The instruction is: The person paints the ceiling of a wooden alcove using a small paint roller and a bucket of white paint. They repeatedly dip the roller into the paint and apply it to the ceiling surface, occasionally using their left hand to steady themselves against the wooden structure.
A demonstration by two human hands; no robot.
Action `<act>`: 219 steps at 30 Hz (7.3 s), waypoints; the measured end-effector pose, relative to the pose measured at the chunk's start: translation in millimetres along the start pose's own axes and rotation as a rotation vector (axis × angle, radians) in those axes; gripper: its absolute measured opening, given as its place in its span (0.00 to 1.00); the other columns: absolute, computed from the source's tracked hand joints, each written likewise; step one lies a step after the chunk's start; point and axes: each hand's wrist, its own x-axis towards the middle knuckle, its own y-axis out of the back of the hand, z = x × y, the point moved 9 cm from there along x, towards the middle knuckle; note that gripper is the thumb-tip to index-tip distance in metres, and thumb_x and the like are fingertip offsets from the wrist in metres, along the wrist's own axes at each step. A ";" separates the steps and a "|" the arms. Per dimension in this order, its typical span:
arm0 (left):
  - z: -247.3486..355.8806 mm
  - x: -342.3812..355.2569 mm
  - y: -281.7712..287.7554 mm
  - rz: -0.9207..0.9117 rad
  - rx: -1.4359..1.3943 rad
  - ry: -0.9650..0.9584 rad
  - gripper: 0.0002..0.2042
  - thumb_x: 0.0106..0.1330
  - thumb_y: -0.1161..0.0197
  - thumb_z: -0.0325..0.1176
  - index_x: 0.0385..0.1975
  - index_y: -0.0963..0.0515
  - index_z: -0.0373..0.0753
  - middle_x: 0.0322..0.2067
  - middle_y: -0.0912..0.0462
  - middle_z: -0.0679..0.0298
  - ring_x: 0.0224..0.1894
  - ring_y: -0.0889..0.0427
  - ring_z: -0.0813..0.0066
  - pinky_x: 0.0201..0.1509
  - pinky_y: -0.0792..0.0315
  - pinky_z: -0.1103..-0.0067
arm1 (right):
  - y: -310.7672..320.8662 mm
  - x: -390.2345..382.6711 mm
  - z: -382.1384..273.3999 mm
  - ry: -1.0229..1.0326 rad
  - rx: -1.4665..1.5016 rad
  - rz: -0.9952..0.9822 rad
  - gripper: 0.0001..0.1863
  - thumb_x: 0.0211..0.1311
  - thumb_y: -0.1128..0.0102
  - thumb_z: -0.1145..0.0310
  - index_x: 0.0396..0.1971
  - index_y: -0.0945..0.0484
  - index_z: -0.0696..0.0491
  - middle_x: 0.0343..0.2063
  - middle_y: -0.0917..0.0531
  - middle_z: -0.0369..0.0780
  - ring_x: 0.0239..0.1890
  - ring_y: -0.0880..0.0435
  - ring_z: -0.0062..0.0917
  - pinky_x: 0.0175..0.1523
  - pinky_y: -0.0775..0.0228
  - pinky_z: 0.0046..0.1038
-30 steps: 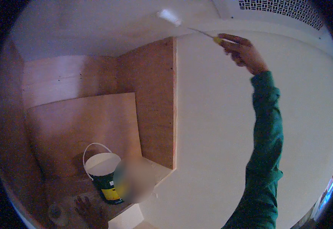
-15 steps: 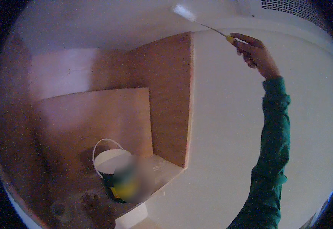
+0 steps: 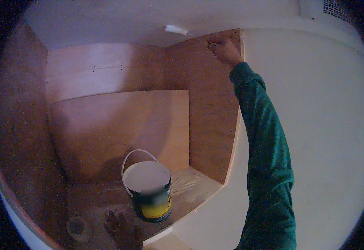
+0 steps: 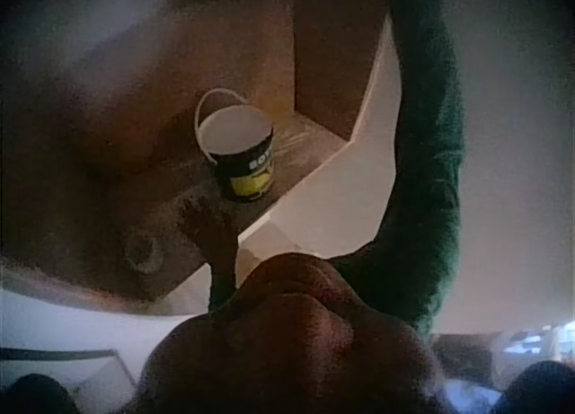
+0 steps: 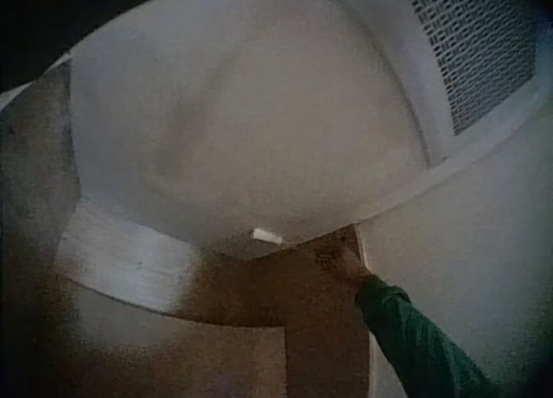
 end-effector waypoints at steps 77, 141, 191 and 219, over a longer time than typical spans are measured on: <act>-12.9 1.5 -18.5 0.051 -0.041 0.060 0.38 0.74 0.44 0.52 0.75 0.46 0.35 0.77 0.53 0.37 0.78 0.54 0.34 0.78 0.60 0.43 | -87.9 -308.1 -44.1 -0.329 0.217 -1.043 0.20 0.64 0.35 0.74 0.55 0.18 0.62 0.39 0.12 0.42 0.33 0.16 0.20 0.40 0.22 0.23; -3.9 0.1 -22.5 0.254 -0.077 -0.052 0.39 0.73 0.44 0.55 0.76 0.44 0.36 0.77 0.51 0.41 0.79 0.56 0.38 0.79 0.62 0.45 | 140.1 -266.0 -44.4 -0.301 0.319 0.045 0.22 0.77 0.43 0.61 0.67 0.26 0.46 0.24 0.23 0.29 0.18 0.32 0.09 0.19 0.41 0.17; -0.7 12.4 -8.2 0.077 0.086 -0.003 0.38 0.74 0.48 0.56 0.76 0.43 0.36 0.76 0.48 0.40 0.78 0.51 0.40 0.79 0.60 0.48 | 136.9 -65.3 8.6 -0.152 -0.103 0.002 0.22 0.72 0.38 0.57 0.62 0.19 0.45 0.22 0.27 0.28 0.19 0.34 0.11 0.20 0.42 0.20; 2.1 2.4 -25.5 0.045 0.104 -0.010 0.38 0.74 0.48 0.55 0.77 0.46 0.38 0.78 0.54 0.40 0.80 0.56 0.39 0.78 0.60 0.45 | 382.5 -194.6 -32.6 -0.106 -0.114 0.133 0.22 0.75 0.42 0.58 0.65 0.22 0.47 0.22 0.28 0.28 0.16 0.38 0.09 0.19 0.46 0.17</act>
